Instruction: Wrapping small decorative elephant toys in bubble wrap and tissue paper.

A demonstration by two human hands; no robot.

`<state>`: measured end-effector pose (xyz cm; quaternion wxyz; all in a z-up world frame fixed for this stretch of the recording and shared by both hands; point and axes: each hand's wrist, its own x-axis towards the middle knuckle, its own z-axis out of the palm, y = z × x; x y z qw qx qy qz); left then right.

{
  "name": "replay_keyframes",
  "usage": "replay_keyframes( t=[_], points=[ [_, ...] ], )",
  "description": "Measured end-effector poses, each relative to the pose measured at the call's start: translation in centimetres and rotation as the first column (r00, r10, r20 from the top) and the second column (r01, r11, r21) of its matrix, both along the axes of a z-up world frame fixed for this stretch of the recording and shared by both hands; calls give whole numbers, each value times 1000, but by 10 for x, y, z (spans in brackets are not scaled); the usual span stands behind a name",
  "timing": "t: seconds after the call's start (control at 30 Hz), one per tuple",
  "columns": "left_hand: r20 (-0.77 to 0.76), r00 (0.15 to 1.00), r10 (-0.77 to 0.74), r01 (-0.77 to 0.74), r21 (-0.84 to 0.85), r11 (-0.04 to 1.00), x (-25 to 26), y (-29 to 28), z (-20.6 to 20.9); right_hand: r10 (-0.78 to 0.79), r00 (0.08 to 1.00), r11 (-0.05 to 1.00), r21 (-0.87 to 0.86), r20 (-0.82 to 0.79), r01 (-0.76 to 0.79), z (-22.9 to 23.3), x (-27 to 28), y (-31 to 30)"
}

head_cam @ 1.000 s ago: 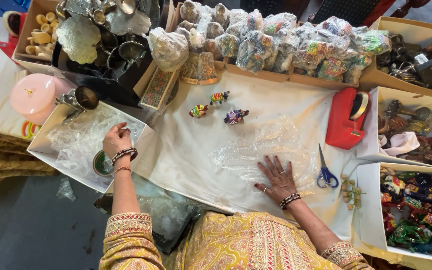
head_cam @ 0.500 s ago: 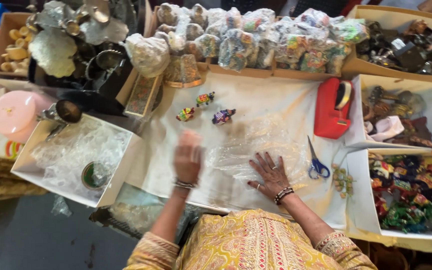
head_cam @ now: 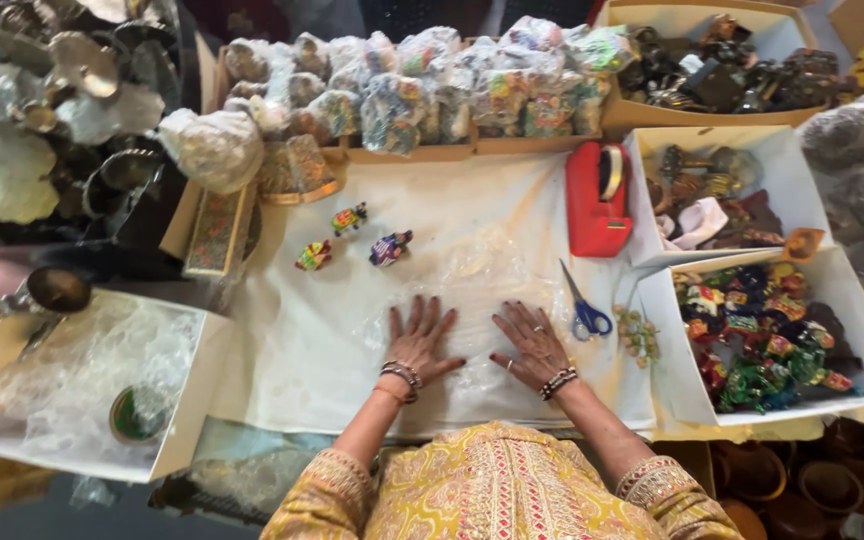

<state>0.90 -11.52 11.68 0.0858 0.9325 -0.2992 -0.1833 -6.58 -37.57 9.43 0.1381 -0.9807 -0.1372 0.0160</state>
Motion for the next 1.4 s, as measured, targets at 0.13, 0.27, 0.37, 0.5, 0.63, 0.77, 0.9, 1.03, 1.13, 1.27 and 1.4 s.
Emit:
replay_keyframes(
  t=[0.13, 0.27, 0.37, 0.5, 0.63, 0.77, 0.9, 1.03, 1.13, 1.27, 1.4],
  points=[
    [-61, 998, -1, 3, 48, 999, 8, 12, 35, -127, 989, 987, -108, -79, 118, 31, -7, -7],
    [40, 999, 4, -5, 33, 999, -2, -6, 20, -171, 984, 979, -122, -55, 163, 21, -3, -3],
    [215, 973, 87, -45, -195, 980, -27, -23, 2, -129, 990, 991, -32, 58, 131, 9, 7, 0],
    [14, 953, 303, -283, -319, 904, -57, -28, -7, -118, 993, 992, -41, -27, 117, 27, 21, 0],
    [-96, 886, 453, -462, -129, 877, -66, -2, -9, -182, 974, 976, -144, -135, 162, 12, 13, -8],
    [-127, 802, 584, -598, -181, 781, -72, 3, -33, -202, 976, 967, -177, -81, 185, 3, 11, -6],
    [-221, 793, 567, -576, -574, 582, -64, -18, -92, -214, 972, 964, -182, -101, 193, 6, 13, -2],
    [-555, 672, 490, -737, -562, 375, -50, -40, -123, -218, 968, 963, -189, -122, 193, 12, 12, -2],
    [-860, 323, 395, -945, -314, 89, -42, -41, -111, -217, 968, 964, -182, -129, 191, 12, 12, -3],
    [-973, 82, 216, -994, -95, -49, -46, -24, -94, -219, 967, 962, -194, -132, 191, 13, 12, -3],
    [-983, 44, 181, -999, -48, -15, -65, -11, -101, -224, 960, 962, -196, -170, 190, 21, 13, -1]
  ],
)
